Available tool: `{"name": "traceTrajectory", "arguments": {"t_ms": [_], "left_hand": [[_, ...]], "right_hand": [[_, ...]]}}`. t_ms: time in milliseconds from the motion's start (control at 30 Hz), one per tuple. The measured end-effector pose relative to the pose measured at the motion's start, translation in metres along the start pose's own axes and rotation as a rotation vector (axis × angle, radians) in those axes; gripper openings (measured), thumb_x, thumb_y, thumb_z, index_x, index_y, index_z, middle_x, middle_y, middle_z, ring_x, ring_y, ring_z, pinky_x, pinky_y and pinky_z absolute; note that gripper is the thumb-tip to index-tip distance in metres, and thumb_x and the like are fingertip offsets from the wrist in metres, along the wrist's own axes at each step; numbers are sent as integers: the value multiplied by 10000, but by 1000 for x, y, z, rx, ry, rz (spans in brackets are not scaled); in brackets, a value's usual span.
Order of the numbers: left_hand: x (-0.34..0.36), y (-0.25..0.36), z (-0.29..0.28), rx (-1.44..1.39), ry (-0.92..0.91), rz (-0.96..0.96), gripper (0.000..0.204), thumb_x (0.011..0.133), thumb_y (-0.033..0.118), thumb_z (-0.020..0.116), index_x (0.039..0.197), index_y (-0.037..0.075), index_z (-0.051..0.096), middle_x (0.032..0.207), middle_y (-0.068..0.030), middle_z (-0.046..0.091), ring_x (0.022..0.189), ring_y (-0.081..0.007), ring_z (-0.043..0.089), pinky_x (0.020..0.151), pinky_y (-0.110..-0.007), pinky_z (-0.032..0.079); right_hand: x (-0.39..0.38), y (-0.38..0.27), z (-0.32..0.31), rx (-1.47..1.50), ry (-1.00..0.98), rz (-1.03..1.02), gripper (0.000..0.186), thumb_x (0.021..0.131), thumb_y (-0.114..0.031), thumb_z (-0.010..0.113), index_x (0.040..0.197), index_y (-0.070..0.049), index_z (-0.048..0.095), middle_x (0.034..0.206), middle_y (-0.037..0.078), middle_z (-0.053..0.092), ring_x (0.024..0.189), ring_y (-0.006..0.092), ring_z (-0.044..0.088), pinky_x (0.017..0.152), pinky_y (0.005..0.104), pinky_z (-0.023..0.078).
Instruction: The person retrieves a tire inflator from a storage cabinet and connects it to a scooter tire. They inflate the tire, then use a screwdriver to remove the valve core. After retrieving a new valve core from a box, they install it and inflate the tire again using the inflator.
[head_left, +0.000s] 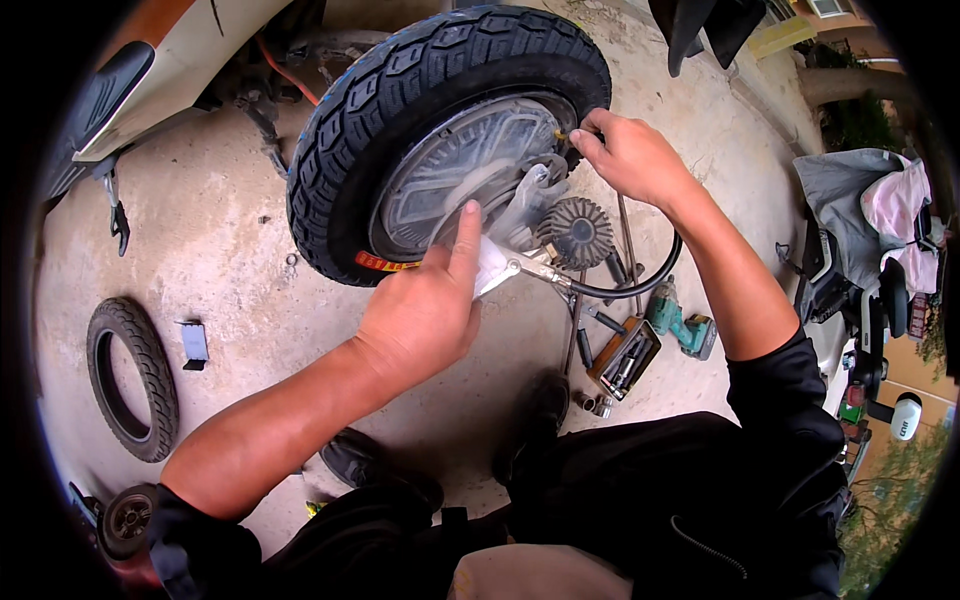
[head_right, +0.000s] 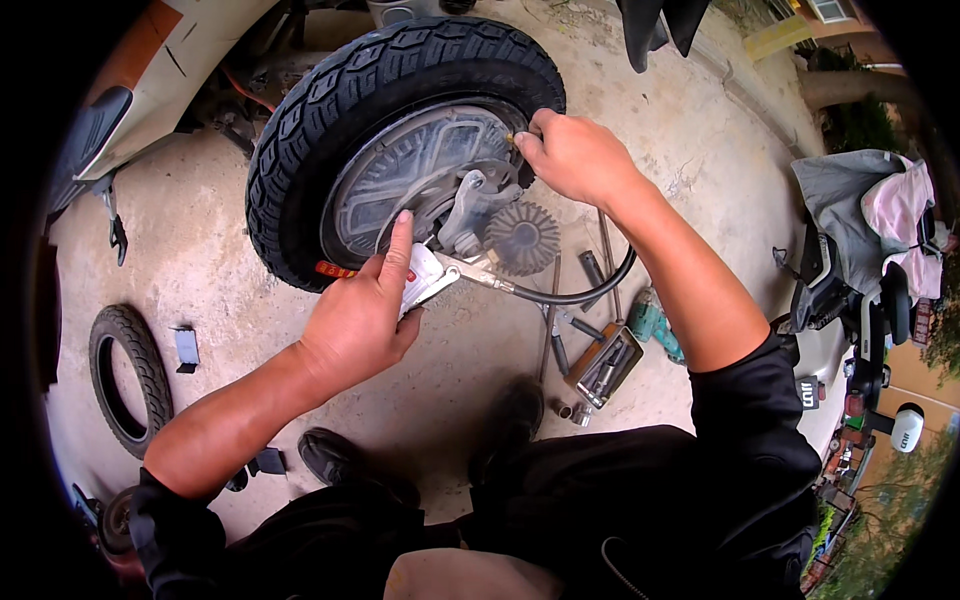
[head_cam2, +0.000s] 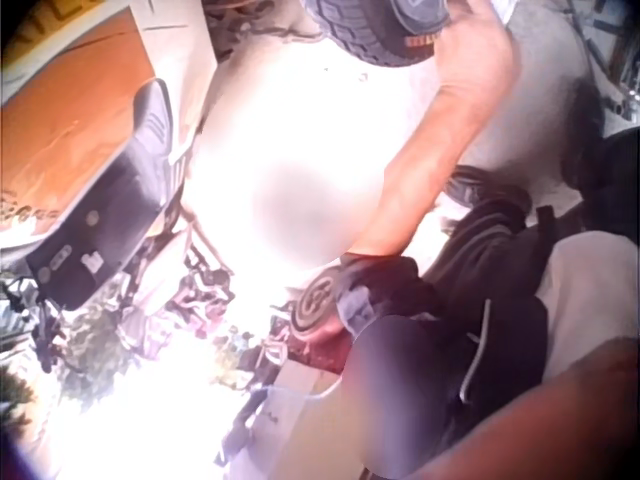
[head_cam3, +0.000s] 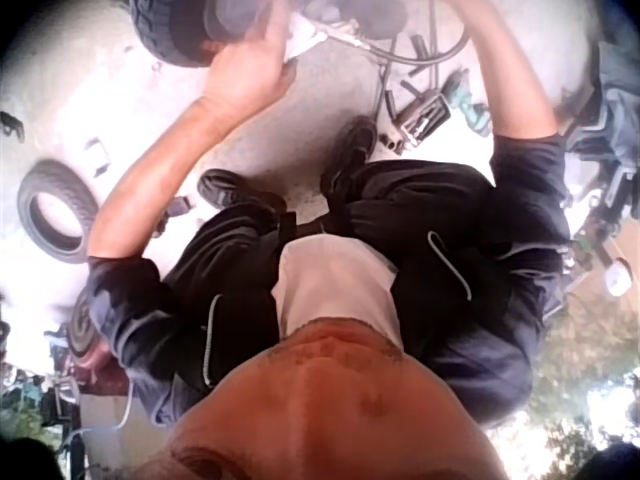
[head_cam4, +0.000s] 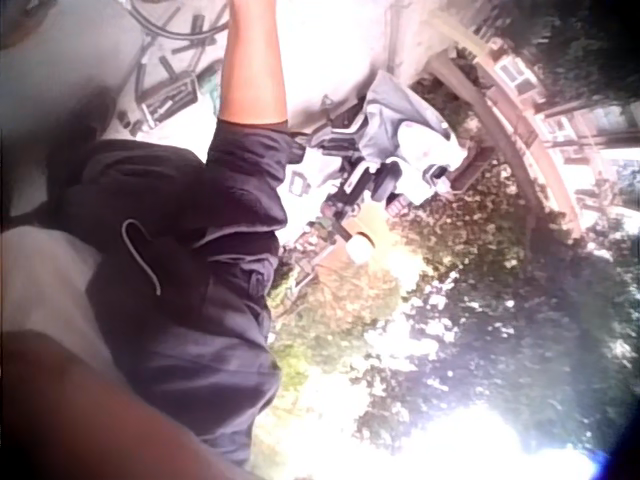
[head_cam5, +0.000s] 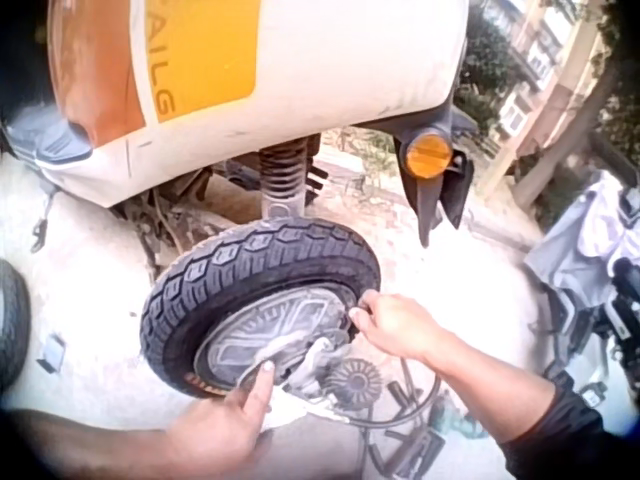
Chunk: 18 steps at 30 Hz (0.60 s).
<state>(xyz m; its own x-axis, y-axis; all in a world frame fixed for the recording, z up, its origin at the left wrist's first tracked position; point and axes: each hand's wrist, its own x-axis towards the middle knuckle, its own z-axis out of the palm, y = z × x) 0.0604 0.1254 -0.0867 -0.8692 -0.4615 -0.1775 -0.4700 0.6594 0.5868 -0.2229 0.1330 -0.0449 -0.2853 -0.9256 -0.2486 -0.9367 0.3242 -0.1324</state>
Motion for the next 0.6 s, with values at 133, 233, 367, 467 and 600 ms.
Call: {"name": "traceTrajectory", "arguments": {"t_ms": [133, 233, 367, 467, 600], "left_hand": [[-3, 1, 1, 22, 6, 45, 932, 775, 129, 664, 1463, -84, 72, 948, -268, 583, 760, -386, 634, 673, -429, 542], [-3, 3, 0, 11, 2, 40, 920, 777, 131, 663, 1462, -84, 87, 953, -269, 584, 770, -387, 632, 678, -430, 539], [-7, 1, 1, -26, 14, 48, 904, 786, 130, 657, 1460, -85, 95, 972, -276, 584, 778, -392, 630, 697, -433, 535], [-8, 1, 1, -69, -4, 49, 886, 796, 125, 649, 1458, -87, 99, 988, -288, 582, 790, -399, 629, 716, -438, 533], [-11, 2, -1, -89, -7, 51, 871, 803, 121, 642, 1455, -91, 105, 1001, -300, 579, 801, -410, 627, 726, -446, 530]], "right_hand": [[-1, -1, -1, -13, -7, 14, 390, 934, -380, 507, 1014, -13, 611, 875, 243, 652, 857, 407, 618, 767, 459, 470], [-1, -3, -4, -16, -14, 15, 395, 933, -386, 507, 1014, -13, 612, 882, 244, 651, 858, 408, 616, 764, 461, 468], [-1, -9, -6, -46, -28, 26, 379, 926, -374, 491, 1004, -26, 621, 933, 218, 664, 908, 396, 621, 793, 470, 487], [-3, -8, -6, -48, -25, 31, 374, 926, -372, 492, 1001, -29, 623, 937, 213, 665, 912, 392, 620, 794, 468, 485], [-2, -4, -3, -50, 2, 6, 362, 932, -360, 513, 1001, -20, 617, 900, 229, 654, 877, 399, 615, 772, 461, 473]]}}
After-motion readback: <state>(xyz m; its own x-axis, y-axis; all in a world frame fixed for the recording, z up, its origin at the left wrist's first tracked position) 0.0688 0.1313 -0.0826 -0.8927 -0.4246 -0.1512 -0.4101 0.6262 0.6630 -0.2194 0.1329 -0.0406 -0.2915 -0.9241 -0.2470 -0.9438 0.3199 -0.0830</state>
